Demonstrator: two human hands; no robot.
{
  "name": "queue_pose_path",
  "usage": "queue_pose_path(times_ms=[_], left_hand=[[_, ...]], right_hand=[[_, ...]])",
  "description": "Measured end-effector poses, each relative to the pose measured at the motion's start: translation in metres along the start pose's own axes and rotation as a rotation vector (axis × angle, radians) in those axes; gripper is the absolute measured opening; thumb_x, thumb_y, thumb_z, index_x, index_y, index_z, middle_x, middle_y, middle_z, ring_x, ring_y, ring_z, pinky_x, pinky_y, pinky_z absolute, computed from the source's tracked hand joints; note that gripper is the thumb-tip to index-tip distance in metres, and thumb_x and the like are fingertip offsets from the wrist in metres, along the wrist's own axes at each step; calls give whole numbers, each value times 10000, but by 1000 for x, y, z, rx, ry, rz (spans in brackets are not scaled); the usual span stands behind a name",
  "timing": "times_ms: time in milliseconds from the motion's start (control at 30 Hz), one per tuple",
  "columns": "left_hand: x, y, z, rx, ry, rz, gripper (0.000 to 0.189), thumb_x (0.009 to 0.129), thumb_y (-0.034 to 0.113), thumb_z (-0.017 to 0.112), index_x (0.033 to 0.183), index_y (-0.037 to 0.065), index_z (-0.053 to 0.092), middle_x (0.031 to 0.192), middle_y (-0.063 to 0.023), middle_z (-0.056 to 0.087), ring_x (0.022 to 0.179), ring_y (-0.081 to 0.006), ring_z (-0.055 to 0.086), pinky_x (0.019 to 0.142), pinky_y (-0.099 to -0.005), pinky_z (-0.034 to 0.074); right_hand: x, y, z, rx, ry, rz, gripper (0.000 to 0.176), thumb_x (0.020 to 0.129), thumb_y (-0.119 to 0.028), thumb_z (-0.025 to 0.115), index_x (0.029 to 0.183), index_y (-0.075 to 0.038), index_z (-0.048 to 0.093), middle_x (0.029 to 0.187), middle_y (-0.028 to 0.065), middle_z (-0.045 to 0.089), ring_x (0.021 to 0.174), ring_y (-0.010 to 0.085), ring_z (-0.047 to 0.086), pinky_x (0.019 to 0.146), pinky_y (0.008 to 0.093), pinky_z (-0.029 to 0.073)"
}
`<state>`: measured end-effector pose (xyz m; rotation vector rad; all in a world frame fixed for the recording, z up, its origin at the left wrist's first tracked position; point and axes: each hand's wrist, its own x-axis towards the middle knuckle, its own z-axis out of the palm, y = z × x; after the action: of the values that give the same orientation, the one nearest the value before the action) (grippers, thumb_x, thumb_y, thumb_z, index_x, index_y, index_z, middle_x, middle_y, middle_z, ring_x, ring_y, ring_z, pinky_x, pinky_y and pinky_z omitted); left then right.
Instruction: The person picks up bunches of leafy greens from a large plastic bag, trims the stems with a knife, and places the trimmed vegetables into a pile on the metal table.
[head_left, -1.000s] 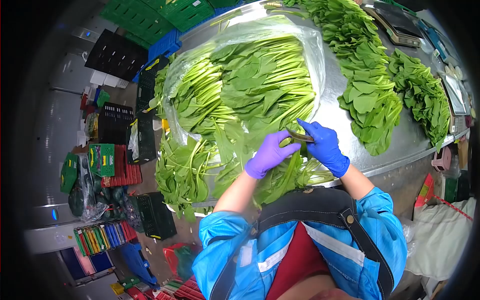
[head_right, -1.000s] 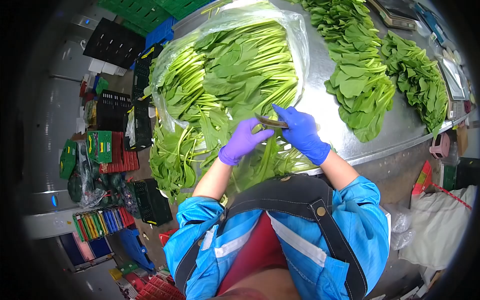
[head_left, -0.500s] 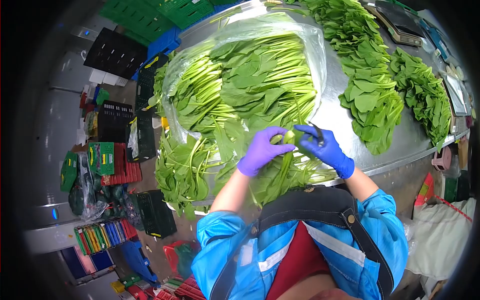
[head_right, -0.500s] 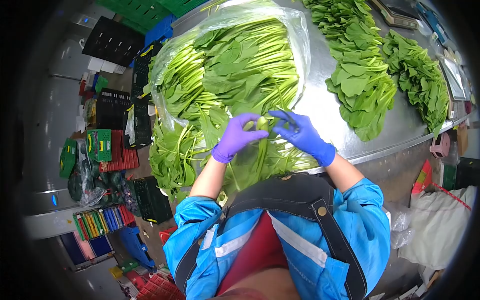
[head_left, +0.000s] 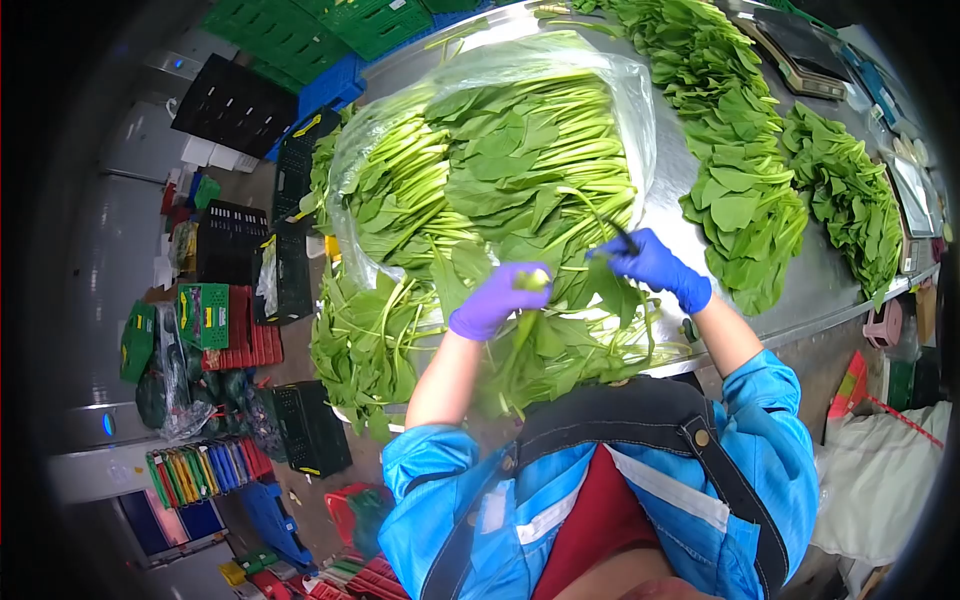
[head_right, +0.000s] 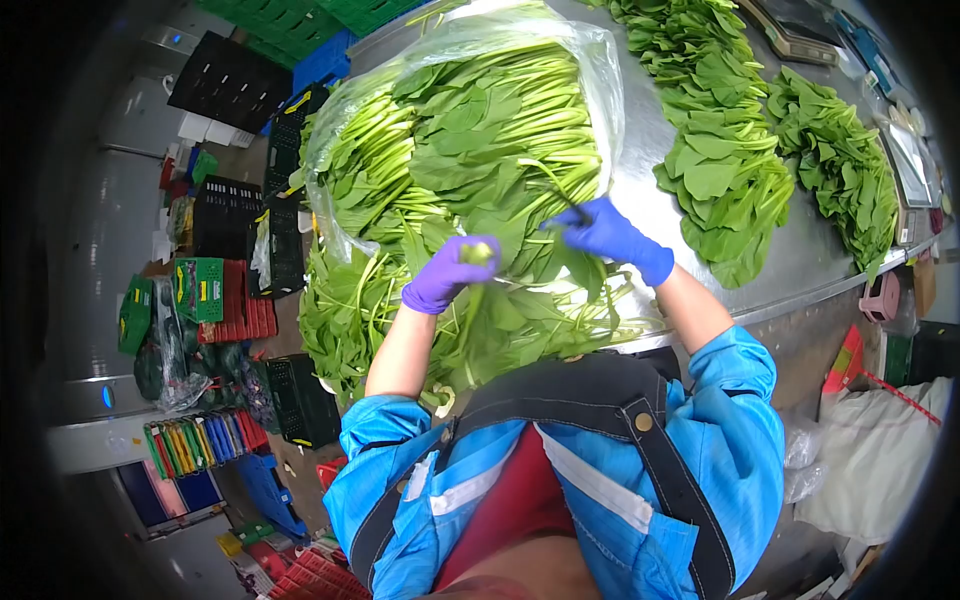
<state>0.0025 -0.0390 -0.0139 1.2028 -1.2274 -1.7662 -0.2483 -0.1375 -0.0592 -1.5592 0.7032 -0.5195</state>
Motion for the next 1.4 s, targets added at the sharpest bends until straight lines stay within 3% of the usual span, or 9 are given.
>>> queue_pose_path(times_ms=[67, 167, 367, 433, 600, 767, 867, 1000, 1400], left_hand=[[5, -10, -11, -194, -21, 152, 163, 735, 185, 602, 810, 45, 562, 847, -62, 529, 777, -190, 503, 765, -329, 403], [1, -2, 0, -526, 98, 258, 145, 765, 194, 521, 798, 53, 529, 826, -82, 491, 806, -240, 506, 741, -388, 418], [1, 3, -18, -459, 143, 152, 165, 751, 115, 626, 890, 45, 571, 862, -72, 551, 781, -179, 547, 785, -315, 464], [-7, 30, 1, 107, 406, 122, 305, 693, 51, 706, 974, 38, 589, 917, -74, 602, 795, -154, 583, 779, -267, 471], [-7, 46, 47, 722, 354, 335, 398, 707, 153, 758, 1084, 84, 652, 983, -94, 656, 882, -189, 622, 814, -293, 479], [12, -5, 59, 724, 224, 338, 441, 697, 251, 763, 1074, 58, 640, 946, -150, 659, 859, -303, 639, 755, -340, 496], [9, -15, 60, 695, 331, 280, 407, 694, 252, 759, 1027, 43, 654, 917, -158, 660, 829, -313, 640, 737, -344, 501], [6, -7, 62, 732, 309, 208, 389, 683, 252, 758, 985, 27, 658, 899, -165, 654, 809, -302, 642, 726, -339, 502], [-7, -15, 36, 458, 204, 124, 371, 682, 199, 770, 971, 8, 636, 896, -82, 649, 820, -164, 599, 769, -291, 474]], right_hand=[[17, 24, -26, -337, 157, 129, 292, 796, -196, 632, 1075, -120, 674, 715, 48, 631, 601, 90, 529, 614, 250, 457], [41, 51, -41, -538, 686, -346, 331, 753, -236, 682, 1054, -98, 667, 913, 109, 671, 794, 237, 639, 734, 329, 492], [35, 41, -51, -671, 313, -80, 346, 697, -131, 707, 1041, -114, 678, 988, 127, 663, 882, 287, 641, 787, 334, 492], [14, 6, -37, -555, 181, -202, 293, 720, -183, 740, 996, -95, 696, 744, 94, 652, 639, 193, 600, 611, 301, 465], [-32, -69, -4, -160, -10, 160, 301, 763, -248, 737, 970, -33, 691, 656, 44, 635, 597, 77, 538, 573, 258, 430], [-40, -42, 17, -56, 59, 245, 306, 783, -253, 717, 994, -34, 682, 666, 65, 634, 574, 98, 530, 548, 276, 428], [-44, -26, 24, -477, 297, -212, 309, 786, -180, 667, 1076, -74, 644, 823, 134, 655, 628, 259, 614, 588, 349, 483], [-46, -10, 25, -822, 205, -336, 416, 703, -94, 640, 1116, -101, 596, 840, 103, 635, 703, 295, 631, 609, 388, 505], [-44, 21, 5, -578, 70, -20, 285, 818, -151, 623, 1090, -69, 647, 818, 127, 675, 714, 222, 648, 661, 321, 504]])
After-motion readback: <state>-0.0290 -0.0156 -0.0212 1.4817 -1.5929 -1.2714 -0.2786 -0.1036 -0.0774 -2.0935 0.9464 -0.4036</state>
